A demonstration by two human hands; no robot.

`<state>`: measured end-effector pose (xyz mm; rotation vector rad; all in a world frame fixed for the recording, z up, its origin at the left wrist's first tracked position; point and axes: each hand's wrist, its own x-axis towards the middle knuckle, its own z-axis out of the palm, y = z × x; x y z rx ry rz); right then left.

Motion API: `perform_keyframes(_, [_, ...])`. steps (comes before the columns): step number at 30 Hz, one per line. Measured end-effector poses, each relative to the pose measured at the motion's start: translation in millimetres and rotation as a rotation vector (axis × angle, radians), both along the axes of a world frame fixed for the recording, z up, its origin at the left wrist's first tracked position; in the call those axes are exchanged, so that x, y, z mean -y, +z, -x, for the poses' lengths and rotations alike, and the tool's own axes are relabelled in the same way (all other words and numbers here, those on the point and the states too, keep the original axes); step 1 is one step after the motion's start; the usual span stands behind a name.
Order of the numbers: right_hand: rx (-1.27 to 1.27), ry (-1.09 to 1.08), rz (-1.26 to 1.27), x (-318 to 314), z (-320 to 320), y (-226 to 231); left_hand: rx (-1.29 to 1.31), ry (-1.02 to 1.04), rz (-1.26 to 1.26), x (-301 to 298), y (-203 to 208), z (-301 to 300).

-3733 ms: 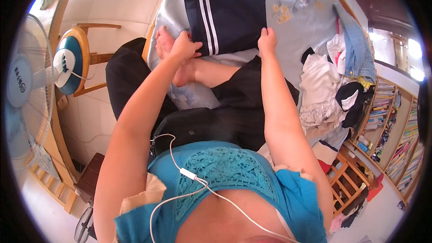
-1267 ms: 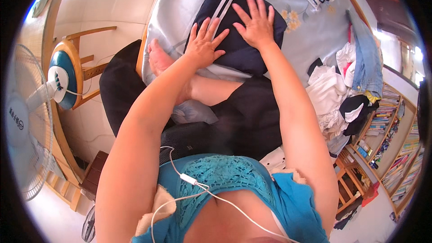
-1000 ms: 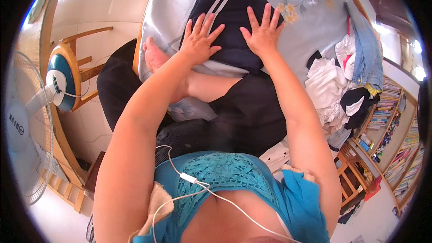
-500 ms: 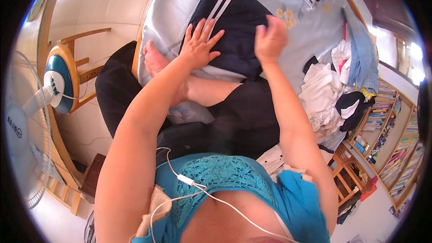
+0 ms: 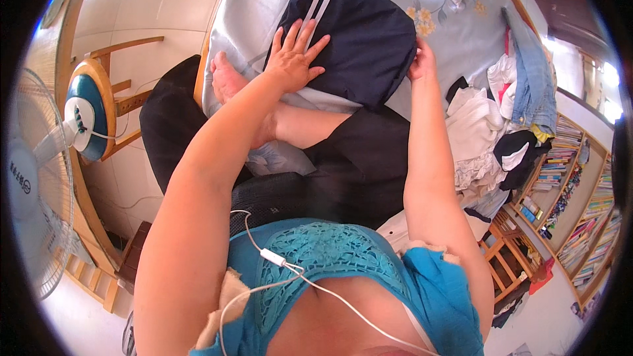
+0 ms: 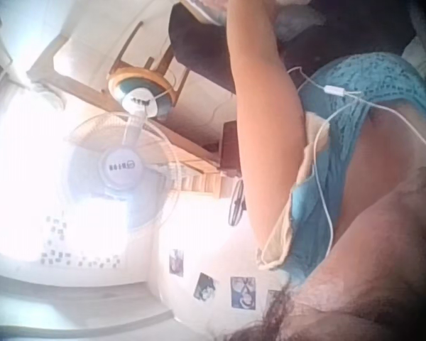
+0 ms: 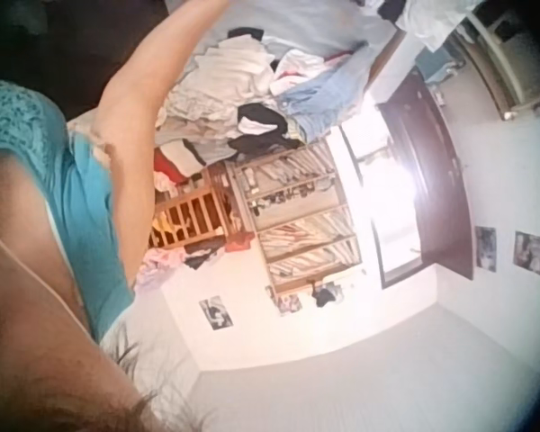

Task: The person folds a pair of dark track pants with white stripes on a bed, smoothing the fabric and folding it into a compact rectangle. They then pick up a pair of light blue denim shorts, fold them neatly, and place them on top of the folded pants.

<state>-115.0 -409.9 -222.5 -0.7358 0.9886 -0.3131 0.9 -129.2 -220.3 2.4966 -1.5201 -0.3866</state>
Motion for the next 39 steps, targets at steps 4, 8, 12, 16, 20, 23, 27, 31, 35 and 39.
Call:
perform_keyframes(4, [0.106,0.096,0.132,-14.1,-1.9,9.1,0.013,-0.002,-0.014,-1.0,0.4,-0.1])
perform_keyframes(8, [-0.021,0.117,0.284,-9.5,-4.1,-6.6,0.001,-0.007,0.012,-0.3,0.7,-0.2])
perform_keyframes(12, [-0.074,0.120,0.368,-2.8,-8.8,-18.6,0.002,-0.007,0.005,0.8,1.6,0.0])
perform_keyframes(16, [-0.030,0.102,0.384,-15.7,-14.2,-8.8,0.008,-0.005,-0.008,0.1,0.6,-0.1])
perform_keyframes(20, [0.007,0.110,0.306,-16.2,-15.3,-9.4,0.011,-0.001,-0.009,0.4,0.7,-0.4])
perform_keyframes(23, [-0.006,0.005,0.311,1.1,-20.6,-33.0,0.009,-0.007,-0.037,2.2,2.6,-0.5])
perform_keyframes(27, [-0.092,-0.019,0.490,16.3,-30.8,-46.2,0.012,-0.014,-0.015,1.3,1.5,-1.3])
perform_keyframes(31, [-0.330,0.185,0.469,40.7,-40.6,-43.6,0.000,-0.021,-0.010,5.2,0.6,-0.7])
perform_keyframes(35, [-0.133,0.286,0.268,17.0,-37.2,-17.9,0.010,0.003,-0.060,-1.5,2.0,-0.6])
perform_keyframes(39, [-0.192,0.153,0.303,9.4,-27.7,-20.4,0.021,-0.015,-0.031,1.6,-0.5,-0.4])
